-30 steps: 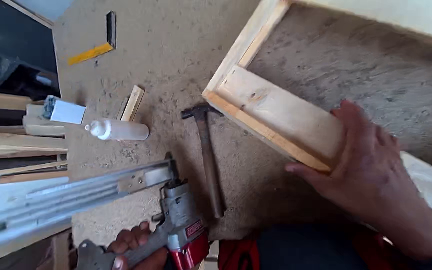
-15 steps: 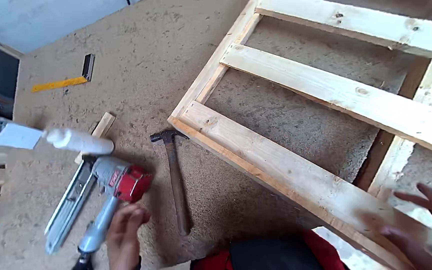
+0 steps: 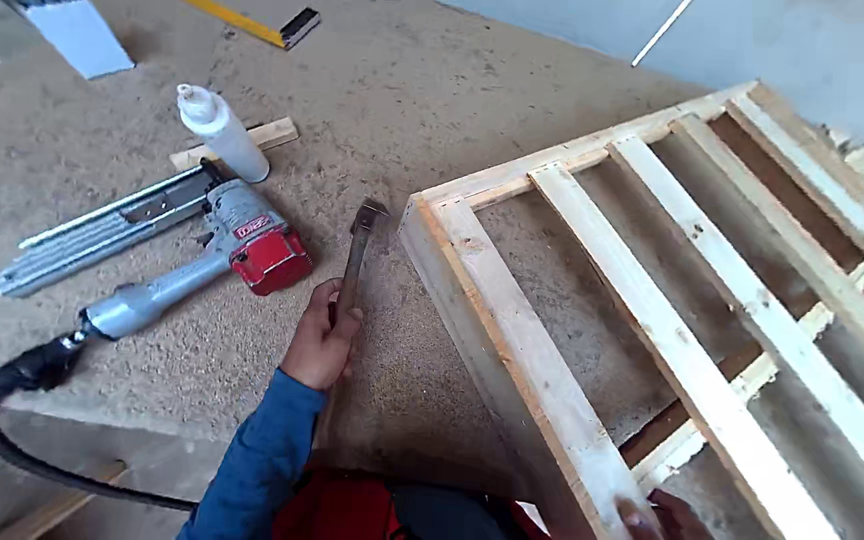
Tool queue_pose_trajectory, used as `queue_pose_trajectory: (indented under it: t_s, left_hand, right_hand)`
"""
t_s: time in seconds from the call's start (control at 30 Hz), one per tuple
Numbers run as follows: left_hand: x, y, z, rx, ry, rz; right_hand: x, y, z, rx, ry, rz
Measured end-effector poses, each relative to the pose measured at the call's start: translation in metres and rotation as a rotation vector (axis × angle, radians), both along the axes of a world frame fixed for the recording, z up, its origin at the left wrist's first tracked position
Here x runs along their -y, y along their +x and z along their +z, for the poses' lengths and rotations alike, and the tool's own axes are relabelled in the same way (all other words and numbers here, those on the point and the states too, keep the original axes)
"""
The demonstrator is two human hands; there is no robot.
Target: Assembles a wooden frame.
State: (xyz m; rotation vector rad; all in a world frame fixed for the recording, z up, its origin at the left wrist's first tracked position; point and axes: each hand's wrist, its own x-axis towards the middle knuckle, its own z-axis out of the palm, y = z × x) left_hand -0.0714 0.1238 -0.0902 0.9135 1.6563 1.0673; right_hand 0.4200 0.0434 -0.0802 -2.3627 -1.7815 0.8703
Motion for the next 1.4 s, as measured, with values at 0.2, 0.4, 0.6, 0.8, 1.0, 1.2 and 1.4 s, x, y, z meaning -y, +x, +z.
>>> queue_pose_trajectory:
  t_s: [0.2, 0.4, 0.6, 0.8, 1.0, 1.2, 1.4]
  left_hand:
    - [0.046, 0.074, -0.011, 0.781, 0.097, 0.386]
    - [0.065, 0.071, 0.013, 0.825, 0.356, 0.747]
    - [0.022, 0.092, 0.029, 0.674, 0.604, 1.057]
    - [0.013, 0.116, 0.008, 0.887, 0.104, 0.402]
    - [0.007, 0.149, -0.002, 0.761, 0.335, 0.709]
    - [0.020, 0.131, -0.004, 0.799, 0.281, 0.451]
    - [-0.005, 0.143, -0.011, 0.712, 0.152, 0.431]
  right_hand:
    - [-0.041, 0.014, 0.009, 0.312, 0.236, 0.124]
    - [-0.141, -0.058, -0.005, -0.447, 0.146, 0.440]
    - [-0.158, -0.098, -0.041, -0.303, 0.185, 0.540]
    - [-0.163, -0.097, -0.035, -0.214, 0.204, 0.522]
    - [-0.163, -0.098, -0.037, -0.205, 0.211, 0.503]
    - [-0.170, -0.096, -0.039, -0.239, 0.268, 0.504]
    - [-0.173, -0.095, -0.042, -0.205, 0.298, 0.493]
